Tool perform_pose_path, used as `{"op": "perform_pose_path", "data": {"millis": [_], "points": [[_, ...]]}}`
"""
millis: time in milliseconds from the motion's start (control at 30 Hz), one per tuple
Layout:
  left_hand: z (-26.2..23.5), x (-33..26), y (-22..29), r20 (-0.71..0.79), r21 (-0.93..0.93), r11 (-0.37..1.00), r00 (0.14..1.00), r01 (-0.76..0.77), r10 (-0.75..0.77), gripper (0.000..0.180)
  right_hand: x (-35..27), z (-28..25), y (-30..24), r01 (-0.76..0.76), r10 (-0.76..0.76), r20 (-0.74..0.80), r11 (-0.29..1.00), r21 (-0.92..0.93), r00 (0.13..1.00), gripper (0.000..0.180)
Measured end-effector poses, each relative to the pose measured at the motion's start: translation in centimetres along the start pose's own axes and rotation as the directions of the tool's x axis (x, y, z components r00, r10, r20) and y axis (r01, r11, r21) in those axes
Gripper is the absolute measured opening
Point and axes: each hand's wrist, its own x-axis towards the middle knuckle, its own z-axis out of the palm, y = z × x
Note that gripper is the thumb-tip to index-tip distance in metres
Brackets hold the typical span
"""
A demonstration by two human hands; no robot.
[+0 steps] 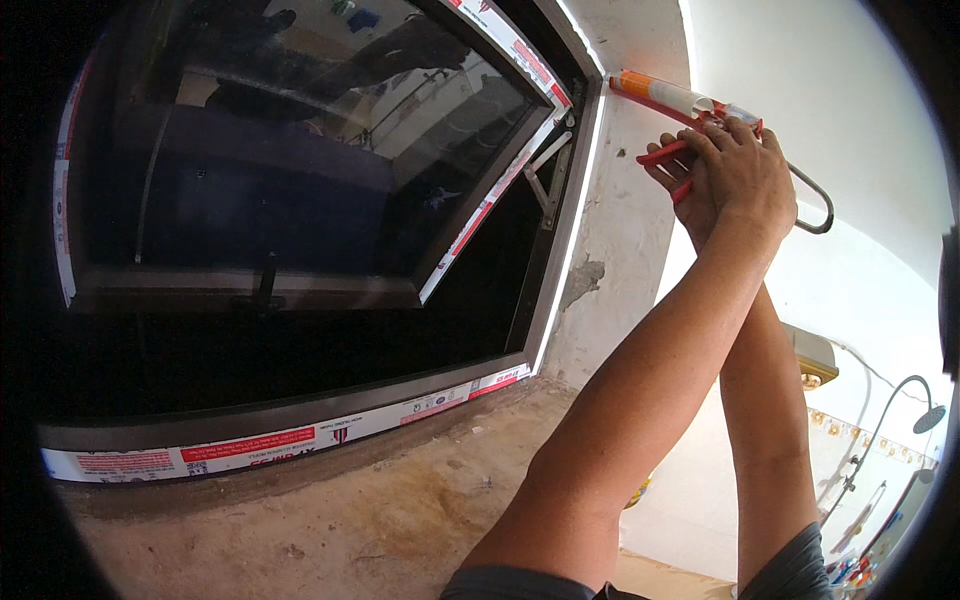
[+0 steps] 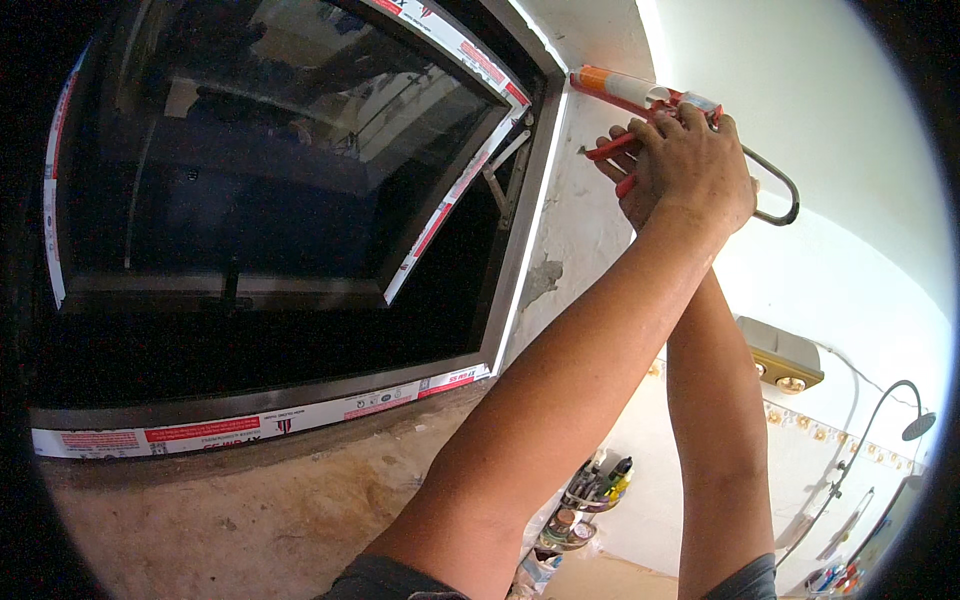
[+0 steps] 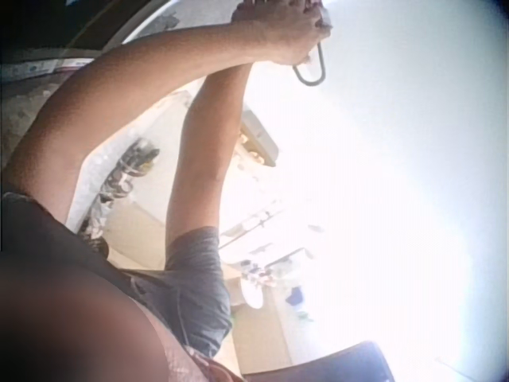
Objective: The person applies silicone sealant around the perimeter of a window frame using a caulking gun. They move along the top, sides, and bottom edges, smoothing the bead with a finger and occasionally reloading the cartridge.
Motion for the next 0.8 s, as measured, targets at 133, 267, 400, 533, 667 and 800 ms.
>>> {"op": "perform_pose_path", "data": {"millis": [133, 267, 400, 533, 667, 800], "points": [[0.0, -0.3, -0.1, -0.027, 0.033, 0.999, 0.999, -0.018, 0.019, 0.069, 0.2, 0.0, -0.1, -0.020, 0.020, 0.024, 1.000, 0.010, 1.000, 0.040], [0.0, -0.4, 0.2, -0.053, 0.017, 1.000, 0.998, -0.019, 0.020, 0.060, -0.2, 0.1, -0.1, -0.033, 0.033, 0.029, 0.999, 0.002, 0.999, 0.040], [0.3, -0.5, 0.3, -0.077, 0.044, 0.998, 0.996, -0.033, 0.036, 0.055, -0.3, 0.0, -0.2, -0.039, 0.039, 0.029, 0.999, 0.004, 0.999, 0.040], [0.5, -0.5, 0.4, -0.080, 0.062, 0.997, 0.996, -0.034, 0.039, 0.055, -0.6, -0.1, -0.2, -0.051, 0.052, 0.035, 0.999, -0.008, 0.998, 0.041], [-0.1, 0.1, 0.0, -0.003, -0.011, 0.999, 0.999, -0.042, 0.042, 0.058, -0.8, -0.6, -0.3, -0.061, 0.062, 0.034, 0.998, -0.011, 0.998, 0.041], [-0.4, 0.3, -0.3, -0.007, 0.015, 0.999, 0.999, -0.044, 0.044, 0.057, -0.8, -1.8, -0.1, -0.061, 0.060, 0.056, 0.998, 0.014, 0.997, 0.041]]}}
